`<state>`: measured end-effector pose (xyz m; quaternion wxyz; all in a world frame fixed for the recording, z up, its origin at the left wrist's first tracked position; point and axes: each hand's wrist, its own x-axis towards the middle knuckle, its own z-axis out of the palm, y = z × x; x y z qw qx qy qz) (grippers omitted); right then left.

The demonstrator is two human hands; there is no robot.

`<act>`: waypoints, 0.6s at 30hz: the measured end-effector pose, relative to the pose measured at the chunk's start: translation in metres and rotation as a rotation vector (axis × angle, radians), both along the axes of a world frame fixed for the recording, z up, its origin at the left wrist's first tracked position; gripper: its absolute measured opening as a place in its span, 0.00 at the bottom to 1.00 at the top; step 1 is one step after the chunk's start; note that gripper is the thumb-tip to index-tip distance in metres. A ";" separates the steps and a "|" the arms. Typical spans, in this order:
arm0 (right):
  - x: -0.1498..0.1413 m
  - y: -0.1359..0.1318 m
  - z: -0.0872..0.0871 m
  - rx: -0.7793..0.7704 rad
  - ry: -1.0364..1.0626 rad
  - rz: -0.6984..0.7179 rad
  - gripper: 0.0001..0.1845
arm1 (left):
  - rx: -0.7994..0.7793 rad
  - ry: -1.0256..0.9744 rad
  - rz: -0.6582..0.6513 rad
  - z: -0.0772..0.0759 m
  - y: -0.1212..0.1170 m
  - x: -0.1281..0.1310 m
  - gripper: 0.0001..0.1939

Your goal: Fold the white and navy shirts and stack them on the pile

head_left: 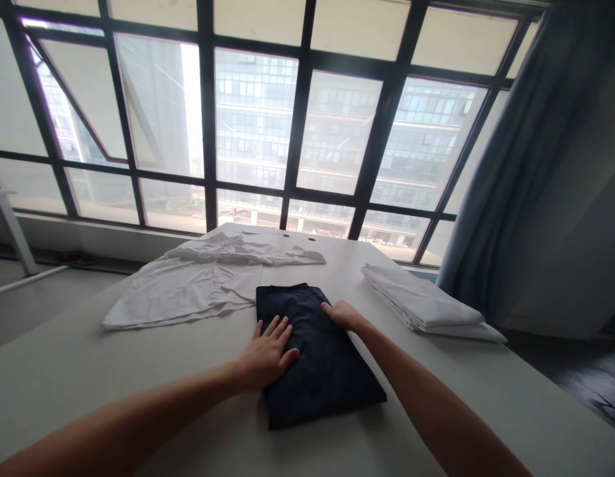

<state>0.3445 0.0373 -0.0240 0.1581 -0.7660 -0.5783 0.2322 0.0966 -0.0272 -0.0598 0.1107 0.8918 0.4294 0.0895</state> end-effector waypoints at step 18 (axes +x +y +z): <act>0.025 0.034 0.002 0.144 0.292 -0.040 0.16 | 0.038 0.090 0.184 0.008 0.069 -0.059 0.30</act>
